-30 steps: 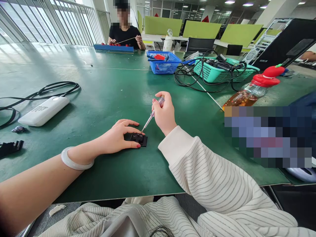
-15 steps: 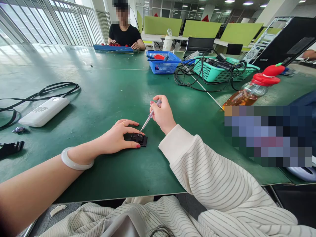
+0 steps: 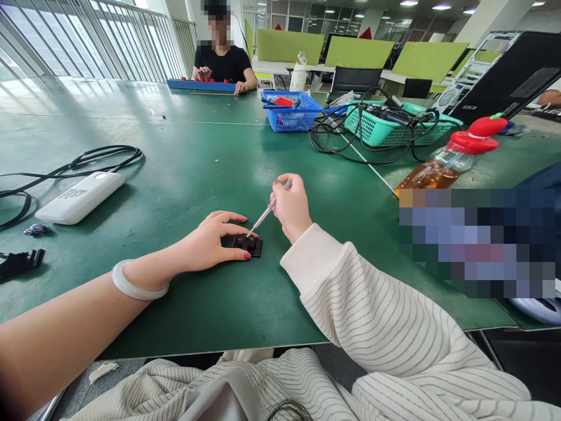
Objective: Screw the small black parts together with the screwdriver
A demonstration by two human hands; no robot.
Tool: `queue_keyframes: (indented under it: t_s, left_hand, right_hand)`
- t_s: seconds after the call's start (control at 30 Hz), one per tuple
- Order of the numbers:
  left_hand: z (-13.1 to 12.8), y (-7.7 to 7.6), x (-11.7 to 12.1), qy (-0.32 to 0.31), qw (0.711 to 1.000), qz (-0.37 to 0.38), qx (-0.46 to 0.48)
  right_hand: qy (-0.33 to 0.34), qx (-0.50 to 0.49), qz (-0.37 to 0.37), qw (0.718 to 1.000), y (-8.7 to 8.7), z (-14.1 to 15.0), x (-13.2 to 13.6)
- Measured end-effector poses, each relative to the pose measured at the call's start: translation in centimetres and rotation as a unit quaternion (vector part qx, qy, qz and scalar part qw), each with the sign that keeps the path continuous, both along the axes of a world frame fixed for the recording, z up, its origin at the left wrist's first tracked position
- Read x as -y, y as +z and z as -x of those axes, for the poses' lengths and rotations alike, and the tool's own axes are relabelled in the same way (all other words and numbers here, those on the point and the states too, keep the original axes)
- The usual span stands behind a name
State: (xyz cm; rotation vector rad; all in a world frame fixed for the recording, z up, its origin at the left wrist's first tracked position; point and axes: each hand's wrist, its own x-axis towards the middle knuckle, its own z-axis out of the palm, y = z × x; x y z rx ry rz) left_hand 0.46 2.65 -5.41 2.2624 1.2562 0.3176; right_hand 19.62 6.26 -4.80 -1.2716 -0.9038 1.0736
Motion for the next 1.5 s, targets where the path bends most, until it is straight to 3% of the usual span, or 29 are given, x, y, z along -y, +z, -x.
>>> queue_keyframes:
  t_s: [0.1,0.2,0.43,0.67,0.8,1.1,1.37,1.5]
  left_hand:
    - [0.0,0.1,0.1,-0.001,1.0,0.002,-0.001]
    - [0.0,0.0,0.1,-0.002,1.0,0.0,0.0]
    - [0.0,0.0,0.0,-0.002,1.0,-0.002,-0.004]
    - [-0.1,0.2,0.1,0.005,1.0,0.004,-0.009]
    - [-0.2,0.2,0.1,0.008,1.0,0.004,-0.012]
    - [-0.3,0.3,0.1,0.008,1.0,0.001,-0.014]
    - [-0.2,0.2,0.1,0.004,1.0,0.0,-0.011]
    - [-0.2,0.1,0.1,0.0,1.0,-0.002,-0.007]
  right_hand:
    - [-0.026,0.062,-0.141,0.988,0.2,-0.5,0.1]
    - [-0.011,0.117,-0.228,0.967,0.3,-0.8,0.7]
    - [-0.005,0.19,-0.31,0.931,0.3,-0.3,2.1]
    - [-0.029,0.223,-0.394,0.891,-0.6,-0.3,1.4]
    - [-0.019,0.219,-0.376,0.9,-1.0,-0.4,0.8]
    - [-0.036,0.182,-0.247,0.951,-1.0,-0.6,0.0]
    - [-0.012,0.131,-0.077,0.988,-0.3,-0.8,-0.4]
    - [-0.017,0.08,-0.115,0.99,0.1,-0.6,-0.1]
